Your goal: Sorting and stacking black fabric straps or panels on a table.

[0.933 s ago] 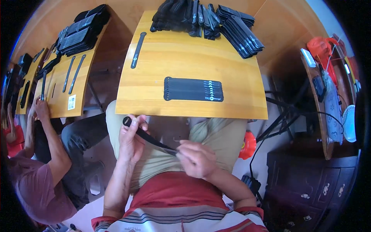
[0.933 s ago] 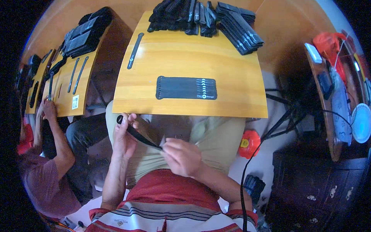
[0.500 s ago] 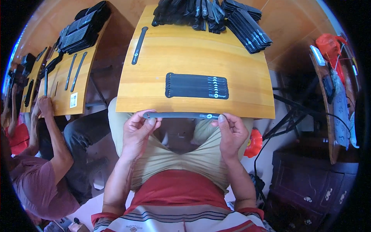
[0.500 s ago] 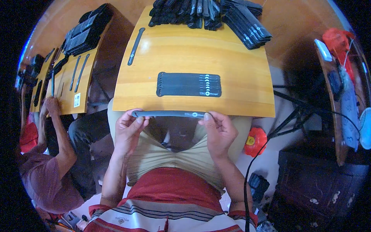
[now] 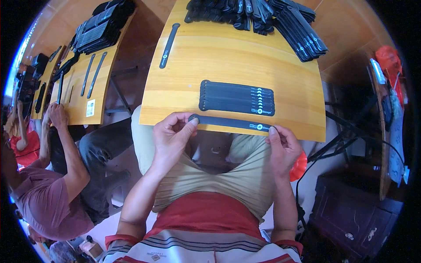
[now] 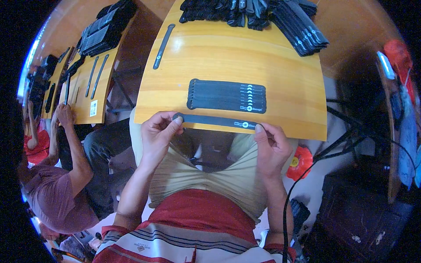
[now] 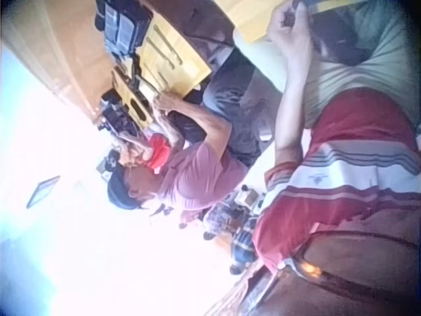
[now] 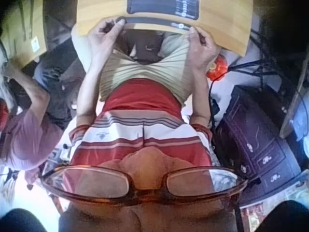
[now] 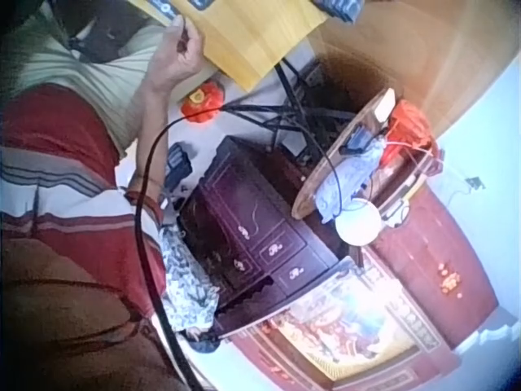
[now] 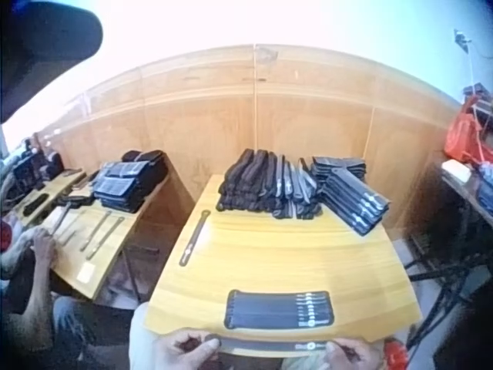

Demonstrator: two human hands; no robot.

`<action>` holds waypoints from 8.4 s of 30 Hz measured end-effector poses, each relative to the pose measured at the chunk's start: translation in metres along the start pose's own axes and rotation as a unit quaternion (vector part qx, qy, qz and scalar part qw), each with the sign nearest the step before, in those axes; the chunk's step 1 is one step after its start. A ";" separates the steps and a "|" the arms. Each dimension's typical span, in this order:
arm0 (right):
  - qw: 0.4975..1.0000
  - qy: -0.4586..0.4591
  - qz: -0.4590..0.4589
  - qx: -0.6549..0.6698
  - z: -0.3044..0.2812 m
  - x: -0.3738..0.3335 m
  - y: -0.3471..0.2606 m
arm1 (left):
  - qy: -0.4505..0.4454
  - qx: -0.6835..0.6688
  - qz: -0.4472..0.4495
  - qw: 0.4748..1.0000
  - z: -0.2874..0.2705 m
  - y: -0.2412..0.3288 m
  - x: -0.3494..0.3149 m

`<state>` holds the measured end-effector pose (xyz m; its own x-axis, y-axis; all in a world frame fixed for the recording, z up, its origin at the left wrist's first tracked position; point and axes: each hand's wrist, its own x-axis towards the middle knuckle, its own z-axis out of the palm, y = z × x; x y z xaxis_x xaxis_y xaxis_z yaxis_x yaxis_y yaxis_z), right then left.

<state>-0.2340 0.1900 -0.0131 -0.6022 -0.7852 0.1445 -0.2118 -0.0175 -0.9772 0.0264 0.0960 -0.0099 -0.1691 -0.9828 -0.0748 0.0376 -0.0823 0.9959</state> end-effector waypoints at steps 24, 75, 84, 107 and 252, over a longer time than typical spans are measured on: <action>0.986 -0.020 0.031 -0.164 -0.002 0.037 0.007 | -0.014 0.221 -0.070 0.973 0.011 0.006 0.046; 0.987 -0.019 -0.019 -0.156 0.000 0.047 0.019 | 0.003 0.241 -0.097 0.966 0.012 0.003 0.052; 0.989 -0.023 -0.012 -0.142 0.003 0.050 0.016 | 0.004 0.236 -0.100 0.967 0.016 0.011 0.051; 0.983 -0.042 -0.027 -0.179 0.004 0.055 0.006 | -0.007 0.241 -0.100 0.965 0.015 0.012 0.050; 0.834 -0.157 -0.276 -0.451 0.017 0.008 0.013 | 0.017 0.593 0.293 0.750 -0.073 0.012 0.123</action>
<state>-0.2283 0.1732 -0.0271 -0.0200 -0.9372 0.3481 -0.9682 -0.0687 -0.2405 0.0781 -0.0378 -0.0110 -0.4388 -0.7986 0.4119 -0.8108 0.5495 0.2016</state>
